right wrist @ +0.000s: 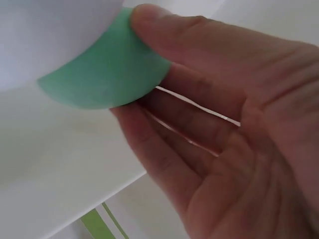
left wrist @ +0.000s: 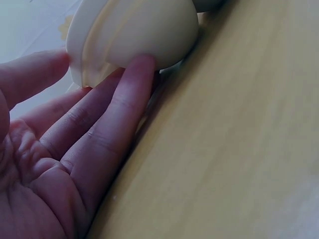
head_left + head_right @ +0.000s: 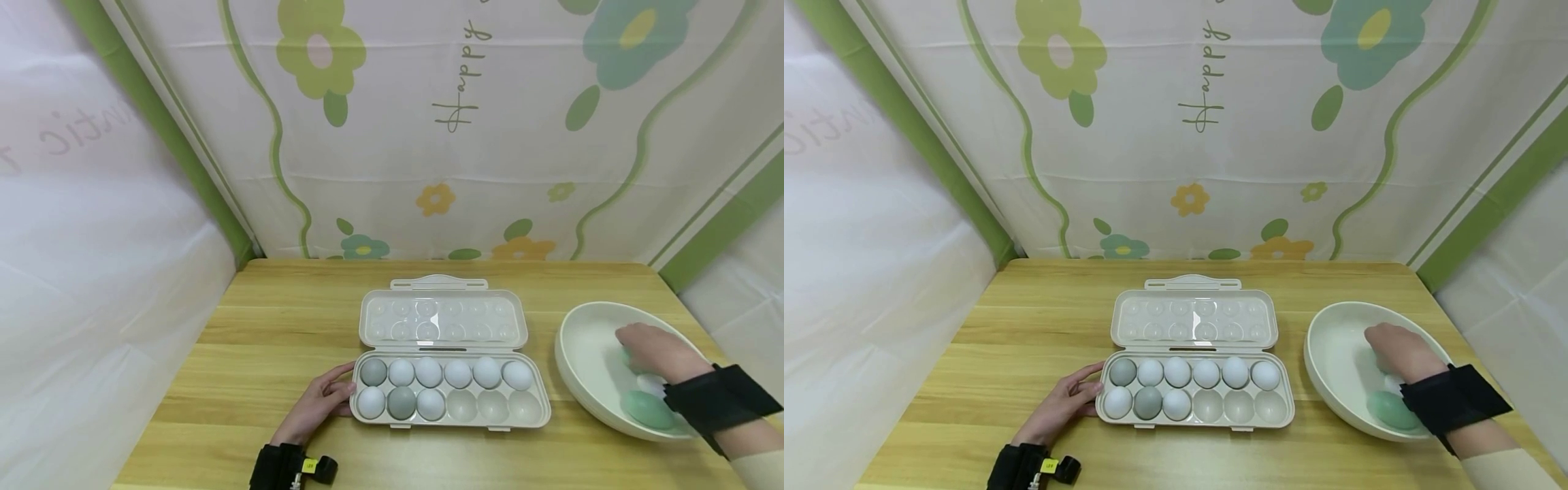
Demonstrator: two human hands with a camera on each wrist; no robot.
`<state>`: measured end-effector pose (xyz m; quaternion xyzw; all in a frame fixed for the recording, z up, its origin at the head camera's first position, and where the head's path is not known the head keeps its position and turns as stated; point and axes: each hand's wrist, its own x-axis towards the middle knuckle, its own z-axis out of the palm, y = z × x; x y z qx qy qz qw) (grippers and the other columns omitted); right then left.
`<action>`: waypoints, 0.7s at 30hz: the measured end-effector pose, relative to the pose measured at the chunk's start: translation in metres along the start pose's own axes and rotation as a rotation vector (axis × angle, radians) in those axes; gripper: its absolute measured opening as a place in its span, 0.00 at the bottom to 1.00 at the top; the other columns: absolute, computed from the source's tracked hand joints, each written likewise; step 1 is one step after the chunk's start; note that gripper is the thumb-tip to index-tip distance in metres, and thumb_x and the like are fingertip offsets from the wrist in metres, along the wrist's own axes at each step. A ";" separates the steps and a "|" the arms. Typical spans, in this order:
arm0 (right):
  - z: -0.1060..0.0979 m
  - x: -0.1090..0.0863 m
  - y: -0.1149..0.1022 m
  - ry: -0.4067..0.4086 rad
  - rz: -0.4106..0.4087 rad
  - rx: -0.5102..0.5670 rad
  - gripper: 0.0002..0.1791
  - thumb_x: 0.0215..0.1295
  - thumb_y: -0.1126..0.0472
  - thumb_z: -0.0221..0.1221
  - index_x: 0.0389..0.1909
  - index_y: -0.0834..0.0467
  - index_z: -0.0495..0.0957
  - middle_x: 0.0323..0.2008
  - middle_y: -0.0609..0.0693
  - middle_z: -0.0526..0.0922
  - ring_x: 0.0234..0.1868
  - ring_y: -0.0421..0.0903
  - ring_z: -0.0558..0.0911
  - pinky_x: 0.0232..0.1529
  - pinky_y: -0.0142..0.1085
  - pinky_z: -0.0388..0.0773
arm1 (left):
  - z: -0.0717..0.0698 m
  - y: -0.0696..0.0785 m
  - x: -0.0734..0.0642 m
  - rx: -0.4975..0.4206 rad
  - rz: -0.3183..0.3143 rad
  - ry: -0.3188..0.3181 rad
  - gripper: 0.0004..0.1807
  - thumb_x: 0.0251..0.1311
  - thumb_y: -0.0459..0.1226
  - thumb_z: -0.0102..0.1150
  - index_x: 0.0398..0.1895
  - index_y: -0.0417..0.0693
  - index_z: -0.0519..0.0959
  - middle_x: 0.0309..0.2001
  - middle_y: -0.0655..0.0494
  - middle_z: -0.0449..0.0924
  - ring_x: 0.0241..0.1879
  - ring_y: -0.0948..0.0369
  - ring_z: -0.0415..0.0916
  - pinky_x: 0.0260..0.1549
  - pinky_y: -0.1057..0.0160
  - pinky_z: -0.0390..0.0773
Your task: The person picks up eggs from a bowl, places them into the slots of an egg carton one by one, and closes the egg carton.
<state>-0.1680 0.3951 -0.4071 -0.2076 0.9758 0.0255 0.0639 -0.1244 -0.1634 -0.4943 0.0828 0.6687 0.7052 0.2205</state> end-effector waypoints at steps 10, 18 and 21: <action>-0.016 0.000 -0.018 0.015 -0.013 -0.051 0.15 0.43 0.69 0.67 0.34 0.67 0.74 0.27 0.55 0.77 0.28 0.51 0.76 0.30 0.47 0.77 | 0.000 0.000 0.000 -0.008 0.005 -0.001 0.31 0.64 0.38 0.51 0.67 0.39 0.56 0.49 0.32 0.77 0.41 0.51 0.80 0.39 0.60 0.82; -0.032 -0.006 -0.044 0.158 -0.069 -0.163 0.12 0.42 0.71 0.66 0.30 0.65 0.75 0.24 0.54 0.75 0.26 0.52 0.75 0.26 0.43 0.75 | -0.001 0.000 0.000 -0.009 0.006 -0.009 0.30 0.65 0.38 0.51 0.68 0.39 0.55 0.49 0.33 0.77 0.42 0.51 0.80 0.40 0.60 0.82; -0.039 -0.009 -0.054 0.203 -0.071 -0.183 0.15 0.43 0.70 0.66 0.34 0.67 0.75 0.29 0.59 0.78 0.32 0.57 0.77 0.32 0.48 0.78 | -0.001 0.000 0.000 -0.008 0.006 -0.010 0.30 0.65 0.38 0.50 0.68 0.39 0.55 0.49 0.33 0.77 0.41 0.51 0.80 0.40 0.60 0.82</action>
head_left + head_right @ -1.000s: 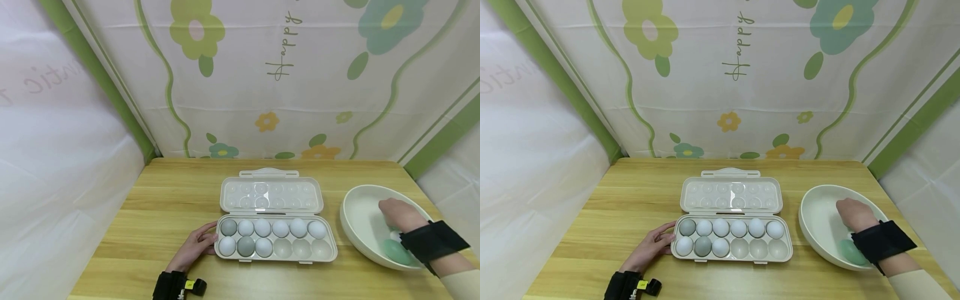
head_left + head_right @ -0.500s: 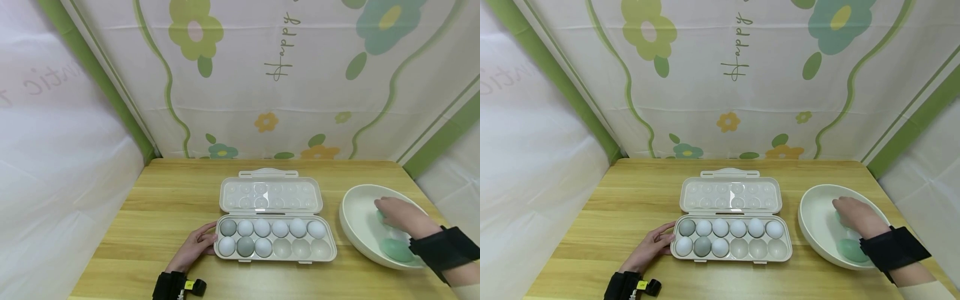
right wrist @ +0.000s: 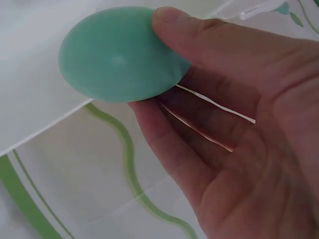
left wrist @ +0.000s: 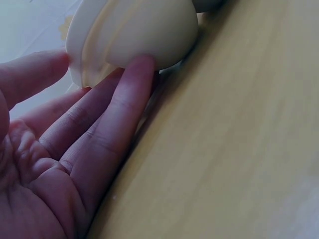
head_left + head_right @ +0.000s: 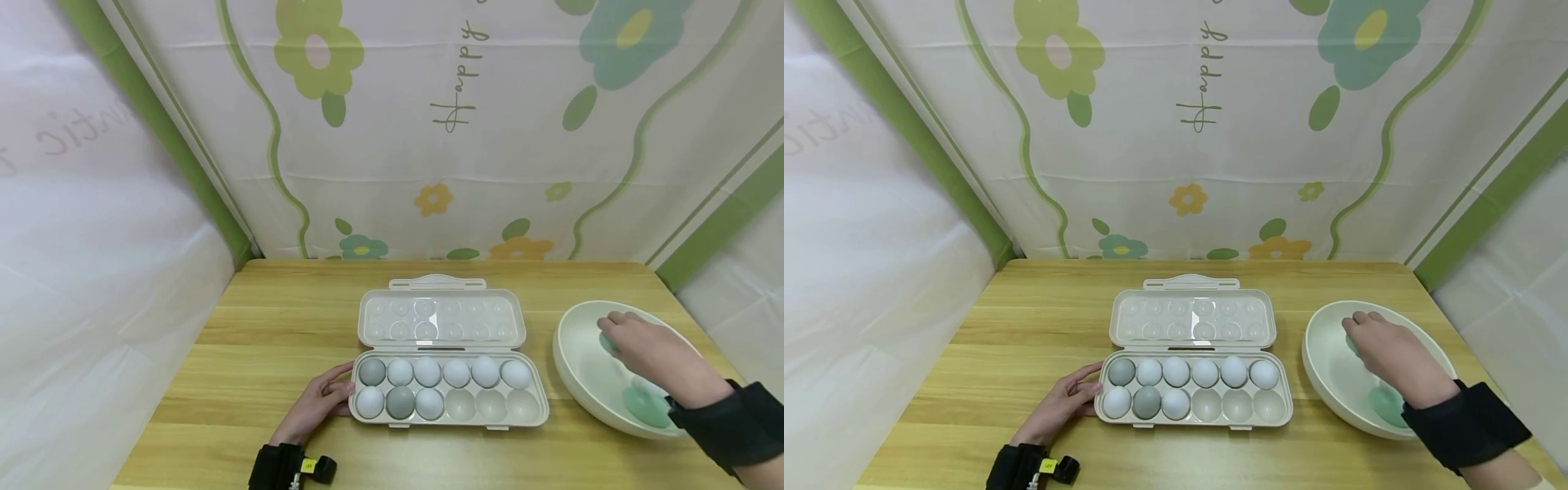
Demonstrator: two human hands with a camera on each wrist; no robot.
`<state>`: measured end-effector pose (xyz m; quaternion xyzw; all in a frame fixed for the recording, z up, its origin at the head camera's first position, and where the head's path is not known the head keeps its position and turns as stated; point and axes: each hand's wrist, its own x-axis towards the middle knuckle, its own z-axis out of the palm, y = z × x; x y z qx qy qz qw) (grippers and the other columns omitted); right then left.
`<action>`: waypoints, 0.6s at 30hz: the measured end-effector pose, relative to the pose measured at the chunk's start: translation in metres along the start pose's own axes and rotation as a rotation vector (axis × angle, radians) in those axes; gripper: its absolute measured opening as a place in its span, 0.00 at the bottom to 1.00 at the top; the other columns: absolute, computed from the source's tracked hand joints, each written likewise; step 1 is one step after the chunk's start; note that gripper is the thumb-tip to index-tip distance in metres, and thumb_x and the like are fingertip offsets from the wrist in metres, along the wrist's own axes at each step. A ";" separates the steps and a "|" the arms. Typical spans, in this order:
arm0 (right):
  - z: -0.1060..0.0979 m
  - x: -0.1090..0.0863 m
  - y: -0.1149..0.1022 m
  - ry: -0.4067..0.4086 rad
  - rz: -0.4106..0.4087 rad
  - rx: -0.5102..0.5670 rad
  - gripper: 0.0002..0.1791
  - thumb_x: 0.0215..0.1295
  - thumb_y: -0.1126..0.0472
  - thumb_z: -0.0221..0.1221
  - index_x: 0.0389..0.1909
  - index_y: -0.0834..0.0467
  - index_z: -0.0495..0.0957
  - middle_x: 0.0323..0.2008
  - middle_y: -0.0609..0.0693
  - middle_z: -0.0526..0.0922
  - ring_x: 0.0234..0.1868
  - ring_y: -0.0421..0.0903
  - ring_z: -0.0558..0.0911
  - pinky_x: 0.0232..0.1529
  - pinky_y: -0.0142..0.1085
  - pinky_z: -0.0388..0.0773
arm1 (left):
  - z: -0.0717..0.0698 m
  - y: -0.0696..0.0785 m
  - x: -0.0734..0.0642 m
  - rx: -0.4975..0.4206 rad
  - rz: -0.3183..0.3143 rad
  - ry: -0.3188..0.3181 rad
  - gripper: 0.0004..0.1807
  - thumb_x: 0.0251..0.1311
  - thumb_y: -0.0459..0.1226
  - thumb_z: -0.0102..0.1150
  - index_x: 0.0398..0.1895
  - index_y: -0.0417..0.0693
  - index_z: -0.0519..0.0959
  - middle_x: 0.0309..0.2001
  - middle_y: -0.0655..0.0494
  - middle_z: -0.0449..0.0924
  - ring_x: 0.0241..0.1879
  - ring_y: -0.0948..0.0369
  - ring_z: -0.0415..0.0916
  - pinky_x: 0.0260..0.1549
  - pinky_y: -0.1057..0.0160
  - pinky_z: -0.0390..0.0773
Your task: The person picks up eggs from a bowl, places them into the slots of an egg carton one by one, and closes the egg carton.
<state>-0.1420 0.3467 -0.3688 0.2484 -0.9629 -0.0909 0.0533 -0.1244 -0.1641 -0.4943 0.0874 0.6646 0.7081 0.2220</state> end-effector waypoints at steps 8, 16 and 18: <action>-0.022 0.004 -0.027 0.103 -0.042 -0.018 0.19 0.43 0.69 0.67 0.38 0.68 0.75 0.34 0.62 0.79 0.37 0.59 0.78 0.32 0.48 0.80 | 0.000 -0.001 -0.001 0.002 0.002 -0.001 0.30 0.65 0.38 0.50 0.68 0.39 0.55 0.49 0.32 0.77 0.41 0.51 0.80 0.40 0.60 0.82; -0.031 0.013 -0.053 0.195 -0.104 -0.006 0.22 0.38 0.71 0.69 0.37 0.67 0.73 0.34 0.60 0.77 0.38 0.57 0.77 0.27 0.44 0.80 | 0.000 -0.001 0.001 0.002 -0.002 0.008 0.30 0.64 0.39 0.51 0.67 0.40 0.56 0.49 0.33 0.77 0.41 0.51 0.80 0.39 0.60 0.82; -0.033 0.016 -0.060 0.218 -0.120 0.001 0.21 0.38 0.72 0.69 0.37 0.67 0.73 0.34 0.59 0.77 0.37 0.56 0.77 0.27 0.43 0.80 | 0.001 -0.001 0.001 -0.001 -0.002 0.010 0.30 0.64 0.39 0.51 0.67 0.40 0.56 0.49 0.33 0.77 0.41 0.51 0.80 0.39 0.60 0.82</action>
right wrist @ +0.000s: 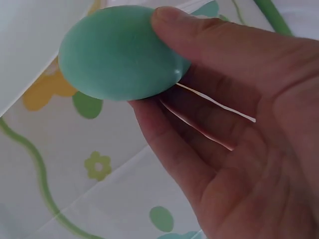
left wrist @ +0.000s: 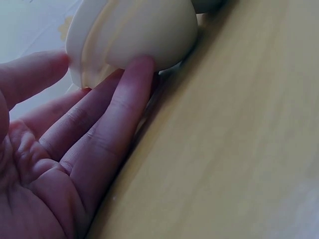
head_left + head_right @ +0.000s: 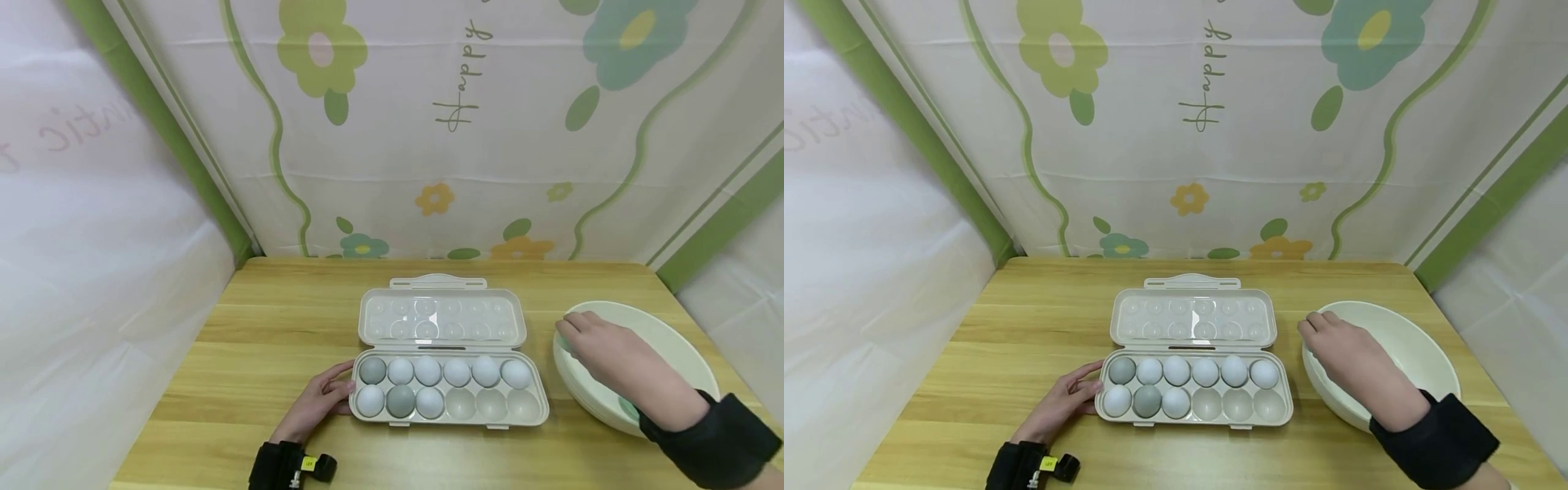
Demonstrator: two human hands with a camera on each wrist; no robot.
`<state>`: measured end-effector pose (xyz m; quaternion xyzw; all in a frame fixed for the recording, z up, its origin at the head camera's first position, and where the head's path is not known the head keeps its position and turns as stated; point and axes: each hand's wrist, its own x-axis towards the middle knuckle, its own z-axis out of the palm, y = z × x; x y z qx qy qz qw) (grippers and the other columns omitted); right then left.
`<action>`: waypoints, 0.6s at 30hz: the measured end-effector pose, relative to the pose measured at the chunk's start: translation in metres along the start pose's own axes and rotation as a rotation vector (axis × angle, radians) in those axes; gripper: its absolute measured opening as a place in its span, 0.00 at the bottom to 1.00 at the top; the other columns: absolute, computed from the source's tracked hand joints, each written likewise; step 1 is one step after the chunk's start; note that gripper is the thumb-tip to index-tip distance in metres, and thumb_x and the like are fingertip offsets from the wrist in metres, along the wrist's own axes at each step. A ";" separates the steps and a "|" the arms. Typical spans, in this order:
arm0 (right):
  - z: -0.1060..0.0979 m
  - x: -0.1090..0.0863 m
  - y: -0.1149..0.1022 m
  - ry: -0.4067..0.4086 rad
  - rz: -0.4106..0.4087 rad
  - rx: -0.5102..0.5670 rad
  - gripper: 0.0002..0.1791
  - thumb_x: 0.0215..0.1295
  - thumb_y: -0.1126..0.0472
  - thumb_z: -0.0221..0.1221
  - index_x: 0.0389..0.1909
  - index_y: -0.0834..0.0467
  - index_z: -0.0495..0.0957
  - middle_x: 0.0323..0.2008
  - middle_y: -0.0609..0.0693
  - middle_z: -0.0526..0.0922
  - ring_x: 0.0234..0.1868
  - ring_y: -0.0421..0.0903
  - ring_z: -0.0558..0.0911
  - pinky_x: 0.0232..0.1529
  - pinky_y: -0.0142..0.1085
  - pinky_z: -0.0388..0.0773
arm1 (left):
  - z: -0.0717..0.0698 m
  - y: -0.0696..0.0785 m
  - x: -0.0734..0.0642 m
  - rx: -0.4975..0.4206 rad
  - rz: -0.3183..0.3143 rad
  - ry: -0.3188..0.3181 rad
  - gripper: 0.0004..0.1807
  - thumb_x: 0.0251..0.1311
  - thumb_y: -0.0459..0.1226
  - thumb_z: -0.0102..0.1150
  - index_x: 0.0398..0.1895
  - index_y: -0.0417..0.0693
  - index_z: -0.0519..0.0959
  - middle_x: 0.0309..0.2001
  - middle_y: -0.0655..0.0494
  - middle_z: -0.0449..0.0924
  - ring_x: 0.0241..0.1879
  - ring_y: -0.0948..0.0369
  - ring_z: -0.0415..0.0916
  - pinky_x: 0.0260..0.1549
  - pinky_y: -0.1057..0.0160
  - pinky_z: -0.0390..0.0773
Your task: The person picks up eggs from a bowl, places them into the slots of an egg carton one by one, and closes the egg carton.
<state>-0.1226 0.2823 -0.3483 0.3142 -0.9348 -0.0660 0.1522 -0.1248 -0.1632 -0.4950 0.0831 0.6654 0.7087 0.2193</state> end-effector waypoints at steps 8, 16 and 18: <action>0.005 0.014 -0.032 0.058 -0.097 0.025 0.18 0.40 0.80 0.61 0.36 0.64 0.74 0.33 0.56 0.78 0.34 0.51 0.78 0.28 0.41 0.80 | 0.001 -0.001 0.001 -0.005 -0.007 0.006 0.31 0.63 0.39 0.53 0.67 0.41 0.57 0.49 0.34 0.77 0.41 0.50 0.80 0.39 0.59 0.82; 0.012 0.025 -0.057 0.035 -0.190 0.155 0.20 0.39 0.69 0.69 0.36 0.61 0.75 0.34 0.52 0.78 0.35 0.47 0.78 0.30 0.38 0.80 | 0.001 0.001 0.002 0.000 -0.010 0.019 0.30 0.63 0.38 0.52 0.67 0.41 0.57 0.48 0.35 0.78 0.41 0.51 0.80 0.39 0.59 0.82; 0.015 0.027 -0.063 0.020 -0.211 0.215 0.22 0.36 0.66 0.71 0.36 0.60 0.75 0.34 0.50 0.78 0.35 0.46 0.78 0.31 0.38 0.80 | 0.001 0.001 0.001 -0.001 -0.012 0.021 0.30 0.63 0.38 0.53 0.67 0.41 0.57 0.48 0.35 0.78 0.40 0.51 0.80 0.39 0.59 0.82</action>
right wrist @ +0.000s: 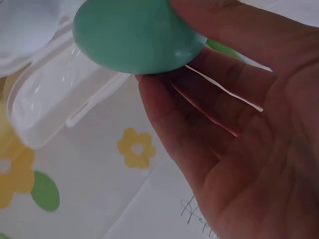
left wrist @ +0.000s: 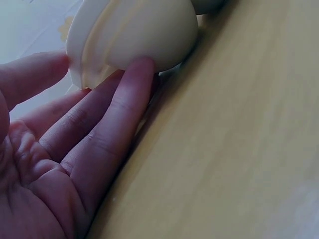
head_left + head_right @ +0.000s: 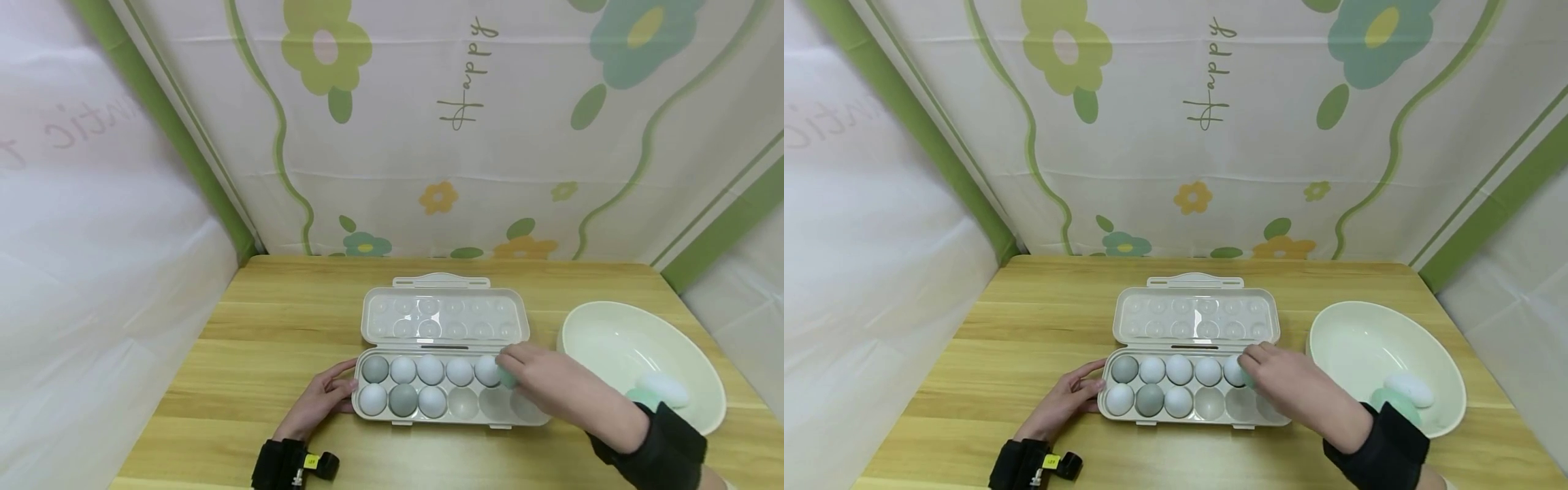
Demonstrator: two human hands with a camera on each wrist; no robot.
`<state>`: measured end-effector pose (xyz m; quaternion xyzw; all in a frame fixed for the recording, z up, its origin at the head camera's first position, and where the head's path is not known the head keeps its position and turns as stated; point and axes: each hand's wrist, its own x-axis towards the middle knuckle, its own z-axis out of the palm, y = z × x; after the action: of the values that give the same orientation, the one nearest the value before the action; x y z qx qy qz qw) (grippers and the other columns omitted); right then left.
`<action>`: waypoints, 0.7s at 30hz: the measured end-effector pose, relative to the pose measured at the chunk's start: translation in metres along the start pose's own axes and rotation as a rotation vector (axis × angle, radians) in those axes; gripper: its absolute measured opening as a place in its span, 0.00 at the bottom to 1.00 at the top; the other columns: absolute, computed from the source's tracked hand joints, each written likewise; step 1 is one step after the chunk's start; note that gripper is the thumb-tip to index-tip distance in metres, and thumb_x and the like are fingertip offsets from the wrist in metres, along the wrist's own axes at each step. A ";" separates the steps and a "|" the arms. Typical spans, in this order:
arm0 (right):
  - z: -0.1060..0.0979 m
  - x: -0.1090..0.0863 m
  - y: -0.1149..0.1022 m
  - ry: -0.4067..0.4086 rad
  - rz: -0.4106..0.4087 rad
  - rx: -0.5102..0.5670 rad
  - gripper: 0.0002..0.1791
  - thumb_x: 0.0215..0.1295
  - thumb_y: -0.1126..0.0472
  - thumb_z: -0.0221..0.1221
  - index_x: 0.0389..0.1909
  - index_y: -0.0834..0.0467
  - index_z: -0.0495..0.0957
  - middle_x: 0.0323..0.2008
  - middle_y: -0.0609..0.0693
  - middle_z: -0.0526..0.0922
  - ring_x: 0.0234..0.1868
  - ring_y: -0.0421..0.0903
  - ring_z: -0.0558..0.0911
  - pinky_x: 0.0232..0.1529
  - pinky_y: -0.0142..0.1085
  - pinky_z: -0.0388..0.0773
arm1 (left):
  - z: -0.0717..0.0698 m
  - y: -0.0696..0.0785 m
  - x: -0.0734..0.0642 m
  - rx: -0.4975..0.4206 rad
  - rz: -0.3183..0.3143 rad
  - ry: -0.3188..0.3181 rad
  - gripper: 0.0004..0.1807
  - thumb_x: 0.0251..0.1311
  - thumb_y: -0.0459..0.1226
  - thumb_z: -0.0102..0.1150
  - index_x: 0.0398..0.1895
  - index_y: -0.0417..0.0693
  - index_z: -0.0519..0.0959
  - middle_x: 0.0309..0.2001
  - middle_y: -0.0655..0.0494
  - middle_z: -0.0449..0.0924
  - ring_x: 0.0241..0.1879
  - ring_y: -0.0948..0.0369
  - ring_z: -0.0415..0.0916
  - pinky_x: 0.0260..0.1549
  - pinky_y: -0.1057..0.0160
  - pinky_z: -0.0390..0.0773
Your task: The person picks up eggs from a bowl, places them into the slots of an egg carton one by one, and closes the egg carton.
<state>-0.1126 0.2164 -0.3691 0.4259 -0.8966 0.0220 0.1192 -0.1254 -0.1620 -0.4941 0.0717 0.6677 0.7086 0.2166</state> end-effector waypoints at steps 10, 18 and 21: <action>0.016 0.016 -0.018 0.003 -0.076 0.111 0.23 0.39 0.65 0.70 0.40 0.58 0.75 0.37 0.48 0.79 0.38 0.45 0.78 0.34 0.36 0.80 | -0.001 -0.002 0.001 0.002 0.002 -0.008 0.30 0.63 0.39 0.52 0.67 0.42 0.57 0.49 0.33 0.77 0.41 0.51 0.80 0.39 0.59 0.82; 0.029 0.026 -0.031 -0.049 -0.065 0.175 0.22 0.41 0.66 0.67 0.41 0.58 0.74 0.38 0.48 0.78 0.37 0.43 0.77 0.28 0.31 0.78 | -0.001 -0.002 0.001 0.006 0.007 -0.016 0.31 0.63 0.39 0.53 0.67 0.41 0.57 0.49 0.34 0.77 0.41 0.51 0.80 0.39 0.59 0.82; 0.033 0.029 -0.034 -0.088 -0.045 0.200 0.21 0.42 0.67 0.65 0.41 0.58 0.74 0.38 0.48 0.78 0.37 0.42 0.76 0.28 0.31 0.78 | -0.001 -0.001 0.001 0.005 0.006 -0.014 0.31 0.63 0.39 0.53 0.67 0.42 0.57 0.49 0.34 0.77 0.41 0.51 0.80 0.39 0.59 0.82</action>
<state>-0.1105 0.1687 -0.3963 0.4560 -0.8846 0.0902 0.0372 -0.1259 -0.1626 -0.4957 0.0790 0.6678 0.7071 0.2189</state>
